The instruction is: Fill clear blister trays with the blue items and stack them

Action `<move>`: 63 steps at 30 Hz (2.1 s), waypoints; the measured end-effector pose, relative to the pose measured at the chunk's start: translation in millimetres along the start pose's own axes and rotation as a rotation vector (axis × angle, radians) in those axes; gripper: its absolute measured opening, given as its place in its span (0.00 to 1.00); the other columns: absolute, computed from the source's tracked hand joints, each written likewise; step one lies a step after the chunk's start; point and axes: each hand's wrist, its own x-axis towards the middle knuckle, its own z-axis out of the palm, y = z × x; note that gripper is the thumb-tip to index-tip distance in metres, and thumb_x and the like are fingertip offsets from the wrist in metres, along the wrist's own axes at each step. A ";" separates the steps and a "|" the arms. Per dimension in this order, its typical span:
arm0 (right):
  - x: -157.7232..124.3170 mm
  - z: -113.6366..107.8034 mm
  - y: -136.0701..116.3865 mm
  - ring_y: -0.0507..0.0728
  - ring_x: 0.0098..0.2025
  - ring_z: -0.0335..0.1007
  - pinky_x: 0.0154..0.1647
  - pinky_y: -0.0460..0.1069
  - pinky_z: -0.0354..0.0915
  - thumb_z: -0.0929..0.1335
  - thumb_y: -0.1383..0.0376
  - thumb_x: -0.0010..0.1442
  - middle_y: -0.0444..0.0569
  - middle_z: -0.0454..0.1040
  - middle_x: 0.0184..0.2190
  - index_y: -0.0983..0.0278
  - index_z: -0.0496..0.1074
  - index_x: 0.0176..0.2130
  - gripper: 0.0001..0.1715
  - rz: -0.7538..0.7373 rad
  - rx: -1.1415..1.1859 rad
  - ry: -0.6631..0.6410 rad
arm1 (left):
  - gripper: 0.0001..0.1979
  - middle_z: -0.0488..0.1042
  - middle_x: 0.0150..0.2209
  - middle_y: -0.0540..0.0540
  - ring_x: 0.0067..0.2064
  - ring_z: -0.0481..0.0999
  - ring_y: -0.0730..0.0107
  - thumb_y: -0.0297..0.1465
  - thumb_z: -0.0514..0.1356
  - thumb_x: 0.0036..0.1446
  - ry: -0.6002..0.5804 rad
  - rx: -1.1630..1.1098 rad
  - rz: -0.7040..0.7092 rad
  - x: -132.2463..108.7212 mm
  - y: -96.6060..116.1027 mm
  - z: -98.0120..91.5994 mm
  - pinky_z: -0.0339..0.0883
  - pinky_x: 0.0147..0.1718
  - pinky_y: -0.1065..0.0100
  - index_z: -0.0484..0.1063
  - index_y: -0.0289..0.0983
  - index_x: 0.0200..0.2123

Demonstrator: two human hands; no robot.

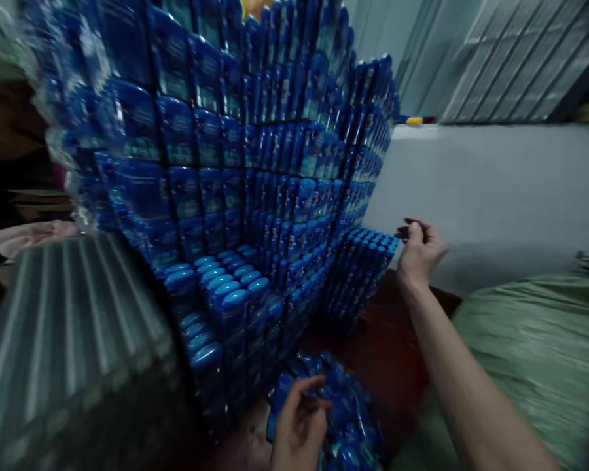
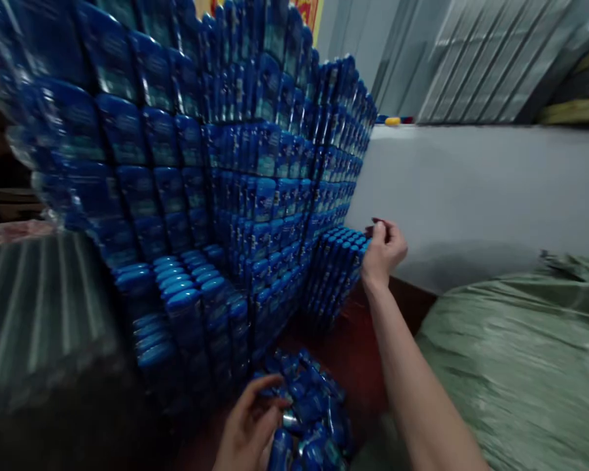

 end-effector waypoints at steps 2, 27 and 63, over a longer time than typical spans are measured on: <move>-39.8 -8.1 -56.2 0.51 0.25 0.66 0.32 0.48 0.64 0.61 0.55 0.60 0.41 0.68 0.23 0.64 0.70 0.37 0.17 -0.103 0.118 -0.148 | 0.18 0.71 0.48 0.39 0.45 0.73 0.59 0.42 0.60 0.53 0.139 0.062 0.143 -25.5 13.1 -24.2 0.69 0.41 0.66 0.73 0.40 0.44; -167.2 9.0 -173.9 0.59 0.55 0.61 0.58 0.54 0.55 0.73 0.56 0.43 0.51 0.66 0.54 0.62 0.63 0.56 0.42 -0.078 -0.065 -1.014 | 0.20 0.65 0.56 0.40 0.53 0.69 0.59 0.38 0.60 0.53 0.013 -0.487 0.010 -55.2 124.5 -101.5 0.61 0.53 0.59 0.67 0.38 0.49; -448.9 -245.4 -144.0 0.62 0.59 0.56 0.56 0.62 0.57 0.59 0.63 0.63 0.55 0.60 0.57 0.58 0.60 0.58 0.23 0.232 -0.517 -0.620 | 0.32 0.51 0.64 0.41 0.66 0.48 0.60 0.42 0.57 0.56 -0.233 0.582 -0.160 -166.9 11.7 -159.6 0.40 0.63 0.58 0.53 0.40 0.61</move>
